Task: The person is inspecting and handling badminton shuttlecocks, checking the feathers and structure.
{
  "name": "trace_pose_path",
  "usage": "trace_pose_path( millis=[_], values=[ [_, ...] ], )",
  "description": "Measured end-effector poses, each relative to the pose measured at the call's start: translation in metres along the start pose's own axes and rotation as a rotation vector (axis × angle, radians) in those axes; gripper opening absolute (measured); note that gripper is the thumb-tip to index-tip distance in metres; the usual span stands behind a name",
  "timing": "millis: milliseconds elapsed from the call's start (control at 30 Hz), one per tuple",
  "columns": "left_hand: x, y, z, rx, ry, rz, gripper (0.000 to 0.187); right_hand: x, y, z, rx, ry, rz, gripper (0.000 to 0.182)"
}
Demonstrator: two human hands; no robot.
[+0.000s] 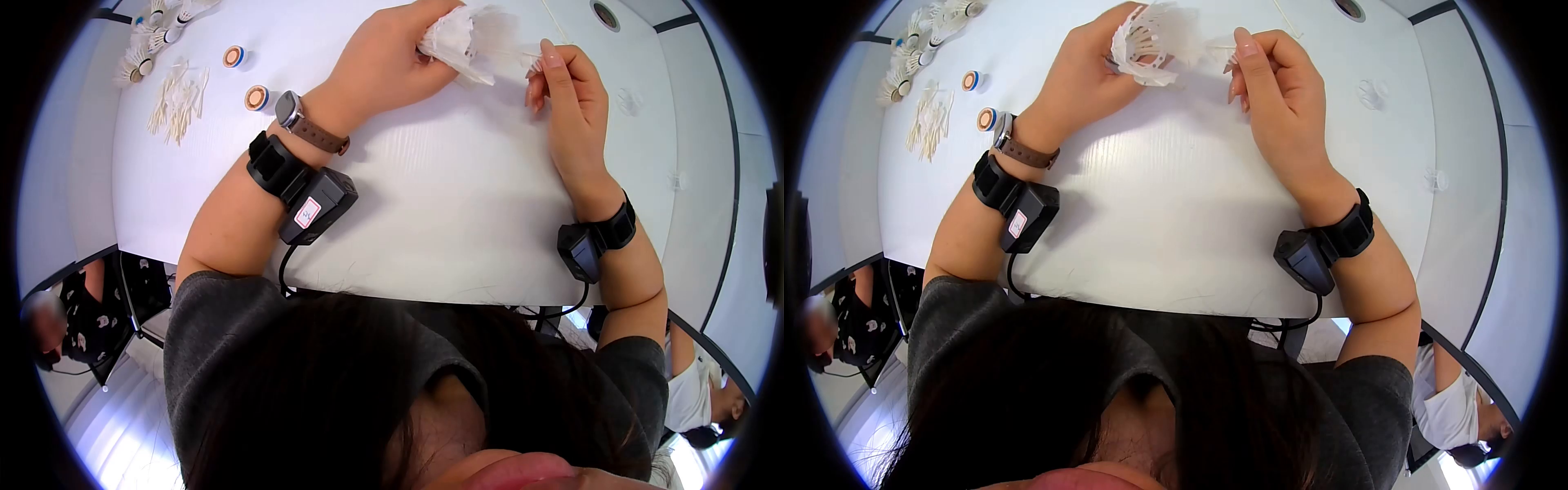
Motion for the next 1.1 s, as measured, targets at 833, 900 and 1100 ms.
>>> trace_pose_path(
  millis=[833,900,1100],
  values=[
    [0.002,-0.004,-0.012,-0.020,-0.086,-0.086,0.024,0.009,-0.022,0.009,0.123,0.115,0.333,0.013],
    [0.001,-0.005,-0.012,-0.013,-0.073,-0.130,0.024,0.009,-0.022,0.009,0.144,0.111,0.356,0.012],
    [0.002,-0.005,-0.012,-0.017,-0.104,-0.049,0.022,0.011,-0.027,0.008,0.195,0.127,0.451,0.011]
  ],
)
Point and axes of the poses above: each hand's wrist, its own x-axis away from the middle knuckle, its own z-axis out of the back of the hand, y = z × x, the point moved 8 cm from there along -x, towards the middle knuckle, and after that the axes turned 11 degrees about y, right-handed, at the moved point
